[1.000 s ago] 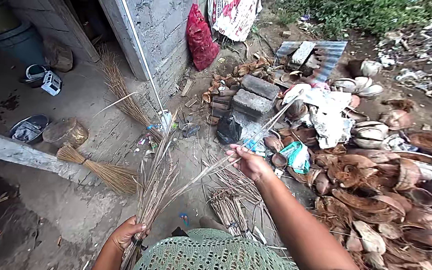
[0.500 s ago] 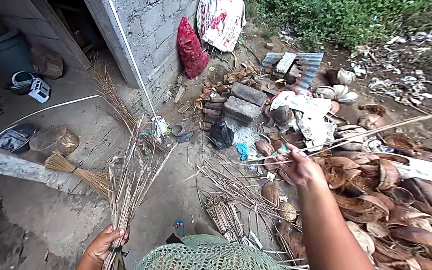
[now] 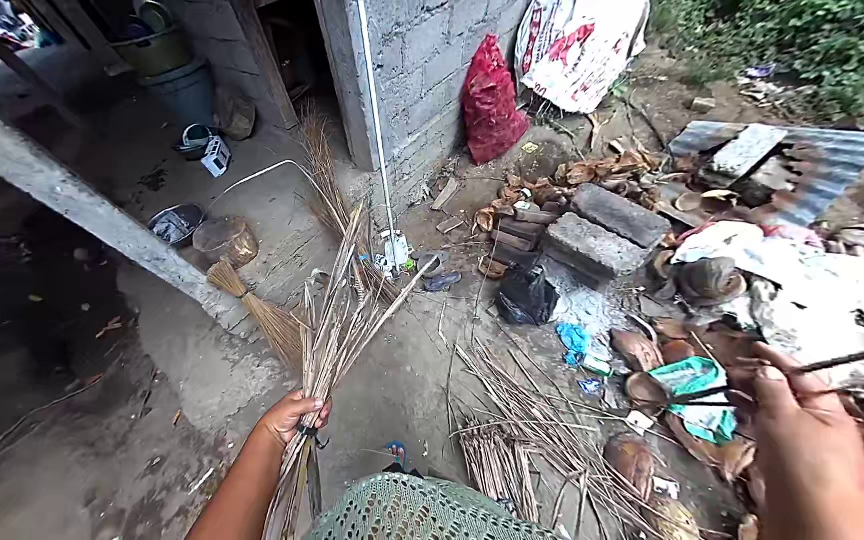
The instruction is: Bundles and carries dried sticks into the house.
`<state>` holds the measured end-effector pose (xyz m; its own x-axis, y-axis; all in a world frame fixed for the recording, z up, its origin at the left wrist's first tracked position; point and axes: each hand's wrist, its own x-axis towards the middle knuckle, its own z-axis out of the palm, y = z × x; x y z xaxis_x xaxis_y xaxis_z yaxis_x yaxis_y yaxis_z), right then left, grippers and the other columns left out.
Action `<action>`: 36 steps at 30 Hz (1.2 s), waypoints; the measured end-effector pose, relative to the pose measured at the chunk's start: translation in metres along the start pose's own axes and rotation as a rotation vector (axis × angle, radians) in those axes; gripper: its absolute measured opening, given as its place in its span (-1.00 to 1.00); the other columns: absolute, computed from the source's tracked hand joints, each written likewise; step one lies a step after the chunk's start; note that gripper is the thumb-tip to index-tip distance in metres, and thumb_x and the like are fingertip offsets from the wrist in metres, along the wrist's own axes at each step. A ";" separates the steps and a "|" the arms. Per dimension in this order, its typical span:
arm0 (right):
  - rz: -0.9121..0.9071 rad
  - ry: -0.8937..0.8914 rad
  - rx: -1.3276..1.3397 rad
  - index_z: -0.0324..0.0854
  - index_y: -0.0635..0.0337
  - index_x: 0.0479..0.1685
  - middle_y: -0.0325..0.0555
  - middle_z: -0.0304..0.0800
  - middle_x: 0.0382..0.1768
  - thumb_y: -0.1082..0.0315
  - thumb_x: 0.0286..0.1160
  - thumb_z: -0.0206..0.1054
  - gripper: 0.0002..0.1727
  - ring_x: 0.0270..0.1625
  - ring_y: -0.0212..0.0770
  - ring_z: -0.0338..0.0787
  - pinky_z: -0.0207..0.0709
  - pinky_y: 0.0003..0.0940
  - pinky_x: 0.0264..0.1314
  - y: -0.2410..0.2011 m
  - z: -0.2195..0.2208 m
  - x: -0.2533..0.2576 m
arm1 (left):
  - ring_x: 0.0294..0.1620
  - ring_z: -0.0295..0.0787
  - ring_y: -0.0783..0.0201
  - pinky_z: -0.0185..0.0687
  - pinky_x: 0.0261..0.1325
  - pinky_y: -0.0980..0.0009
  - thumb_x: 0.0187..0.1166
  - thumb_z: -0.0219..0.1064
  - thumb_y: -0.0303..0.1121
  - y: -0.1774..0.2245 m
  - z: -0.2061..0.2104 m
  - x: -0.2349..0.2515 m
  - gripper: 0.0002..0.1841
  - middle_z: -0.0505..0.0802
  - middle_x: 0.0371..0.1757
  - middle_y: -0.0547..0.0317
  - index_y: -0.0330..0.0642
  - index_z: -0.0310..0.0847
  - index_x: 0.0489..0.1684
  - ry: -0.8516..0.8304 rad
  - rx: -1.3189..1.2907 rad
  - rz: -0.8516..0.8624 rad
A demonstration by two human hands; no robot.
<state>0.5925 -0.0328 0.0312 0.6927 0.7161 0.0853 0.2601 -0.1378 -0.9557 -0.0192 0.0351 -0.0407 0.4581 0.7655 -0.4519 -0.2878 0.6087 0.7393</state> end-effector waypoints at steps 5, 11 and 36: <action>-0.193 -0.095 -0.576 0.41 0.33 0.67 0.55 0.49 0.52 0.26 0.86 -0.10 -0.46 0.63 0.43 0.47 0.19 0.31 0.72 -0.015 -0.005 -0.004 | -0.56 0.71 0.43 0.66 -0.41 0.51 0.10 0.69 -0.20 0.001 0.002 0.001 -0.44 0.79 -0.50 0.27 -0.19 0.68 0.12 -0.057 -0.017 0.020; 0.030 -0.195 -0.896 0.16 0.23 0.85 0.71 0.34 0.56 0.28 0.86 0.02 -0.39 0.60 0.71 0.35 0.19 0.64 0.55 0.034 -0.004 0.029 | -0.55 0.73 0.43 0.67 -0.40 0.52 0.10 0.69 -0.24 0.001 0.010 -0.001 -0.58 0.81 -0.48 0.27 -0.13 0.73 -0.08 -0.081 0.039 0.006; -0.086 -1.290 -1.044 0.73 -0.11 0.42 0.14 0.83 0.30 0.00 0.84 0.08 -0.57 0.41 0.26 0.75 0.48 0.43 0.46 0.068 0.119 -0.101 | 0.58 0.59 -0.04 0.38 0.66 -0.09 0.73 0.25 -0.19 -0.006 0.120 0.042 -0.41 0.68 0.54 -0.09 -0.05 0.32 0.76 0.361 1.459 -0.149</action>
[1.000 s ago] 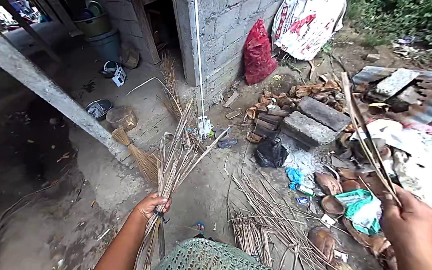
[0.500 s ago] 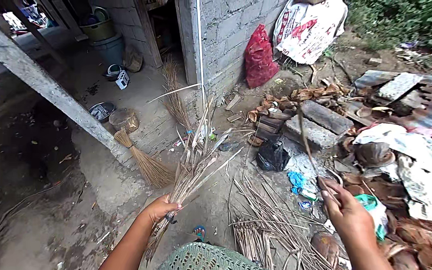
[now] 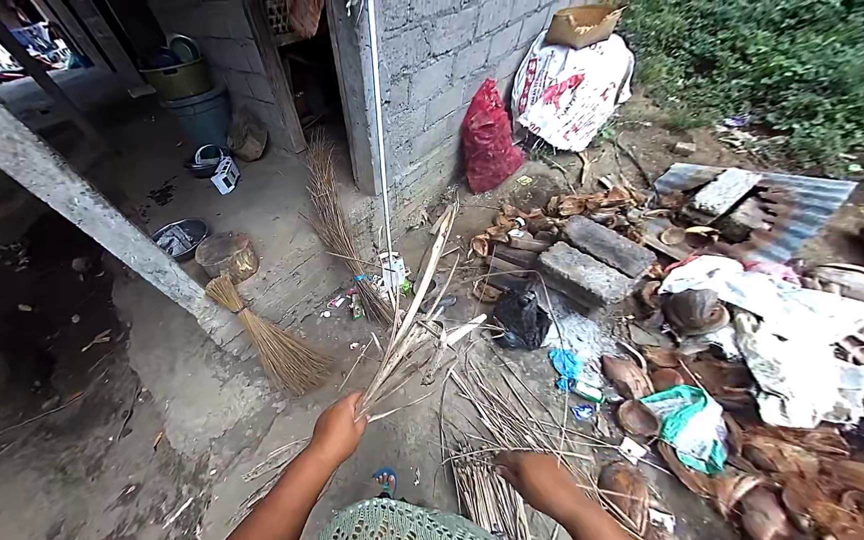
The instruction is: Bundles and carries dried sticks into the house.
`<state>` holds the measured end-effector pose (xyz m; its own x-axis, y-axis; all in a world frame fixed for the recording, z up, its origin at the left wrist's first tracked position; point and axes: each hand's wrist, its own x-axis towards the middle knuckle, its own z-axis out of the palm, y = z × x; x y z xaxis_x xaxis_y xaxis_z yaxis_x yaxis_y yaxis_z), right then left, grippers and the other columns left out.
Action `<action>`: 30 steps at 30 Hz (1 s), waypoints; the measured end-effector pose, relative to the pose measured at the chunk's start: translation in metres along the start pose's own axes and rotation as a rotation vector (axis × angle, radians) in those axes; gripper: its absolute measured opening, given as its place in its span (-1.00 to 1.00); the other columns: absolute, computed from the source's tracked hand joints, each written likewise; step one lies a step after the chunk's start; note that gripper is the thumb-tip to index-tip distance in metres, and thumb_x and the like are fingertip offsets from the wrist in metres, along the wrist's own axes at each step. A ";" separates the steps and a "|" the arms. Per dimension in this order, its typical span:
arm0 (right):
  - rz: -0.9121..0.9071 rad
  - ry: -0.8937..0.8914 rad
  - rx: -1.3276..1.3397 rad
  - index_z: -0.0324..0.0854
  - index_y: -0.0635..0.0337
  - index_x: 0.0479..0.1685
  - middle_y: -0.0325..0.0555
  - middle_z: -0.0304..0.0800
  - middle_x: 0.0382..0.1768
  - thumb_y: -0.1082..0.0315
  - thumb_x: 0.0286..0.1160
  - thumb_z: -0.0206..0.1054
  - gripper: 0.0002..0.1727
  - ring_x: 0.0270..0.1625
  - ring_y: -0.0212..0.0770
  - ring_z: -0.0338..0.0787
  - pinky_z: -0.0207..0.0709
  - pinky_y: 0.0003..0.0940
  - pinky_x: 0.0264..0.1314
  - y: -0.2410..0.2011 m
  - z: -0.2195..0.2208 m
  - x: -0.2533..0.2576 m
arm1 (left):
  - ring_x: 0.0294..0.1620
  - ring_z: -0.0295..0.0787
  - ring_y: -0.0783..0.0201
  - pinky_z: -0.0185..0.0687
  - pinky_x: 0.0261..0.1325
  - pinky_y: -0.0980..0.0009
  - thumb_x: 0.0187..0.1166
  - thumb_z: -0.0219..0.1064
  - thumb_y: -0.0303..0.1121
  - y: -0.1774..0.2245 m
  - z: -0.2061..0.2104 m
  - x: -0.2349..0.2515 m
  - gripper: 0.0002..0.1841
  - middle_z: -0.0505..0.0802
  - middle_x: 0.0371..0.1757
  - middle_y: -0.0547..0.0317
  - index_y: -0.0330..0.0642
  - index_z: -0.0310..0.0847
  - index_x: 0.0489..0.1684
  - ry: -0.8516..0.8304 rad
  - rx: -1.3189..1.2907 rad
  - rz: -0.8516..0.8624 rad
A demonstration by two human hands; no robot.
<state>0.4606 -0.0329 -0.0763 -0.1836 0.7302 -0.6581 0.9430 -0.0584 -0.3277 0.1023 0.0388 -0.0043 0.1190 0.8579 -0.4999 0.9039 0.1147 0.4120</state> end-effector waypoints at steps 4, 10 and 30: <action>-0.278 0.121 -0.035 0.80 -0.05 0.28 0.11 0.85 0.21 0.14 0.77 0.17 -0.65 0.38 0.18 0.76 0.51 0.28 0.48 -0.056 -0.012 0.003 | 0.56 0.61 -0.03 0.39 0.66 -0.05 0.71 0.27 -0.18 0.025 0.015 0.000 -0.43 0.71 0.50 -0.10 -0.12 0.39 0.70 -0.026 0.026 0.053; -0.307 0.311 -0.013 0.77 0.08 0.23 0.25 0.83 0.20 0.10 0.84 0.07 -0.59 0.33 0.33 0.77 0.53 0.40 0.34 -0.102 -0.024 -0.005 | 0.30 0.77 -0.05 0.55 0.47 -0.08 0.53 0.51 -0.09 0.042 0.042 -0.013 -0.39 0.82 0.23 -0.17 -0.22 0.54 0.50 -0.161 -0.079 0.216; -0.403 0.591 0.505 0.72 0.13 0.39 -0.05 0.83 0.27 0.26 0.76 0.20 -0.63 0.32 -0.22 0.80 0.64 -0.22 0.47 -0.013 -0.099 -0.119 | 0.35 0.73 -0.18 0.52 0.43 -0.16 0.58 0.25 -0.52 0.026 0.046 -0.013 -0.47 0.79 0.30 -0.17 0.04 0.54 0.58 -0.023 0.589 0.188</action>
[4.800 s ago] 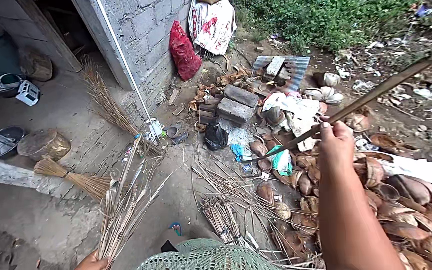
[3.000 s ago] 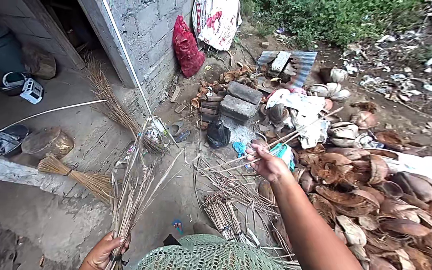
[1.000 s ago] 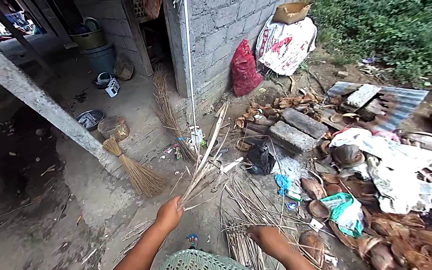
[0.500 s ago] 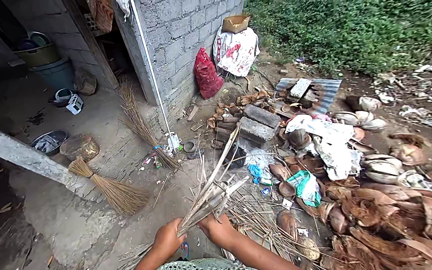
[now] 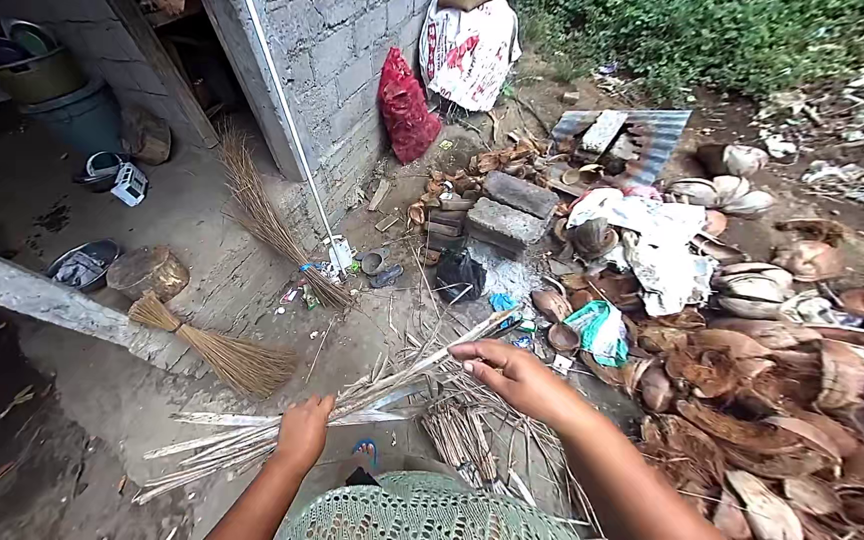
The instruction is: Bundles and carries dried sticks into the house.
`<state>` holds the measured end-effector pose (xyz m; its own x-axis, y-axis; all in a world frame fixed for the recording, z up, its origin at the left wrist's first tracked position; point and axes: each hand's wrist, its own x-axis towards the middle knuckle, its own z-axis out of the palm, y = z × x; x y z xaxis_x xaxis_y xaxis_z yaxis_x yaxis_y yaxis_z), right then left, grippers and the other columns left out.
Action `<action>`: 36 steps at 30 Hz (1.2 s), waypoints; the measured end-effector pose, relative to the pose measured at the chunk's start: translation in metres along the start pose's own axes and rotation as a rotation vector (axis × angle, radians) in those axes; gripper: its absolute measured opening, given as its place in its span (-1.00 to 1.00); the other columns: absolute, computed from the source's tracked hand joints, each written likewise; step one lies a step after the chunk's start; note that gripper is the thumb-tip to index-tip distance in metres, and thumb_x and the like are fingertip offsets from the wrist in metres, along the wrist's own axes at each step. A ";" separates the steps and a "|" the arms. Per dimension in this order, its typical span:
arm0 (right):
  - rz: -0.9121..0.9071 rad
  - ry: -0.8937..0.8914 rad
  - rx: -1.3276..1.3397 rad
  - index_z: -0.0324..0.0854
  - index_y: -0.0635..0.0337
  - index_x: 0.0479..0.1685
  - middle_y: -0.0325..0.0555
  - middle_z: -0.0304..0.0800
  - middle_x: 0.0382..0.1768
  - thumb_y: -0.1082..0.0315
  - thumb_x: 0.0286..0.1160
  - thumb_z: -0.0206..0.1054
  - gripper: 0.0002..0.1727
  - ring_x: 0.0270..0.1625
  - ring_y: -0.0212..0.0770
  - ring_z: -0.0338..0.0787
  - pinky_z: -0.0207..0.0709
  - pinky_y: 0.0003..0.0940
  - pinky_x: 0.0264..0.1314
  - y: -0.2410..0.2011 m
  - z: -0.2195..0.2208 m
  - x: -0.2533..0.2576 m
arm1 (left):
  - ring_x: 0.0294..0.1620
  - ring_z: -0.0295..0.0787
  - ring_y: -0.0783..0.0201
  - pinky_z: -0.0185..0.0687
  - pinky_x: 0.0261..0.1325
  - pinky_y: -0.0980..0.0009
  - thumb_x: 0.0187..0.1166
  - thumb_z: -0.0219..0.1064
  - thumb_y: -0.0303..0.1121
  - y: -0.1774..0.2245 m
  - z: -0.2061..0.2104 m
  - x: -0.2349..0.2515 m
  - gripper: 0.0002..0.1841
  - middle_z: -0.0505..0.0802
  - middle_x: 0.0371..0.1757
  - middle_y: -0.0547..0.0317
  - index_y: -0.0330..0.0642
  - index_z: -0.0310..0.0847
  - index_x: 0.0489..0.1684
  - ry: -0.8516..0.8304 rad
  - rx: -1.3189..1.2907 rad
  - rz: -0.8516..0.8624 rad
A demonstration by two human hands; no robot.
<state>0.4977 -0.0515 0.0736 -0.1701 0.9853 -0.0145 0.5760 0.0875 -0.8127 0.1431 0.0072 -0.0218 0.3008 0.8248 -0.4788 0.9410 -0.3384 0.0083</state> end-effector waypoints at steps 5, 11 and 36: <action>0.046 -0.019 -0.335 0.64 0.10 0.53 0.07 0.72 0.45 0.23 0.74 0.23 -0.56 0.61 0.06 0.59 0.36 0.00 0.72 0.005 0.015 0.014 | 0.32 0.73 -0.18 0.51 0.43 -0.15 0.60 0.21 -0.54 0.010 -0.010 0.000 -0.46 0.79 0.29 -0.16 0.05 0.54 0.59 0.015 0.048 0.042; 0.100 -0.207 -0.468 0.33 0.08 0.78 0.13 0.40 0.73 0.17 0.71 0.27 -0.35 0.90 0.16 0.09 -0.18 0.15 0.95 0.023 0.053 0.027 | 0.32 0.76 -0.11 0.51 0.43 -0.12 0.53 0.32 -0.48 0.011 -0.016 -0.003 -0.51 0.82 0.27 -0.11 -0.01 0.62 0.50 0.075 0.044 0.107; 0.243 -0.425 -0.321 0.65 -0.01 0.42 0.14 0.87 0.13 0.13 0.63 0.29 -0.57 0.28 0.19 0.81 0.55 0.34 0.37 0.042 0.111 0.040 | 0.04 0.80 -0.06 0.63 0.21 -0.13 0.36 0.52 -0.35 -0.074 0.037 -0.073 -0.62 0.85 -0.06 -0.17 -0.27 0.68 0.13 -0.109 -0.600 0.073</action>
<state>0.4265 -0.0247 -0.0261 -0.2705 0.8433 -0.4644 0.8407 -0.0280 -0.5407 0.0455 -0.0445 -0.0202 0.3799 0.7472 -0.5453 0.8512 -0.0517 0.5223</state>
